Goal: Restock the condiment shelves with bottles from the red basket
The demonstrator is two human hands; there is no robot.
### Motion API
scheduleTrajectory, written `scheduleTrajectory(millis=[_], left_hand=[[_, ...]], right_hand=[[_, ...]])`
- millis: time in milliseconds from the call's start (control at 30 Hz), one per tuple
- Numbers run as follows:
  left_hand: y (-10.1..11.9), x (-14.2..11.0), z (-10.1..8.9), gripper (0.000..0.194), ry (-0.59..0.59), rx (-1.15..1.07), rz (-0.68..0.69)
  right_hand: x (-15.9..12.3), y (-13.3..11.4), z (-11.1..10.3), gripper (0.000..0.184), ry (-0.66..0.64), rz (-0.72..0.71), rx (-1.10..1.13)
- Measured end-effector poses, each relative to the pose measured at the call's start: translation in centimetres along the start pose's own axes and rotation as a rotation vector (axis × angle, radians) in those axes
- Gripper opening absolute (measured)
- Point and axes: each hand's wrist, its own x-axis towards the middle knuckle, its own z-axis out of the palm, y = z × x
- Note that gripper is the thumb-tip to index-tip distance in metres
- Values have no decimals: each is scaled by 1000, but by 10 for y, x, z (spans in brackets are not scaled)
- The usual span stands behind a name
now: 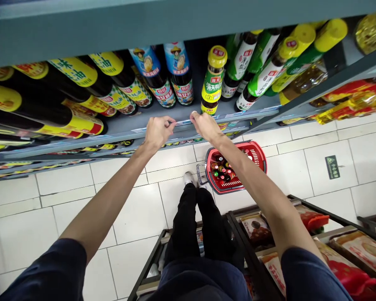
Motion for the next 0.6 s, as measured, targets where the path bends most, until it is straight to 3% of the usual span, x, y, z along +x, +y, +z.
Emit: scheduleTrajectory(millis=[233,400,500,600], left_hand=[[-13,1,1,12,2,52,88],[-4,-3,-6,17,-37,94,44],[6,-39,-2,32,5,-28,27],[4,-116,25,41,-28,-210,-138]], right_hand=[[-2,1,-7,29,-35,-32,-100],[-8,-3,-2,29,7,-11,-62],[-52,6,21,35,191,84,169],[-130,27,59,51,270,409,288]])
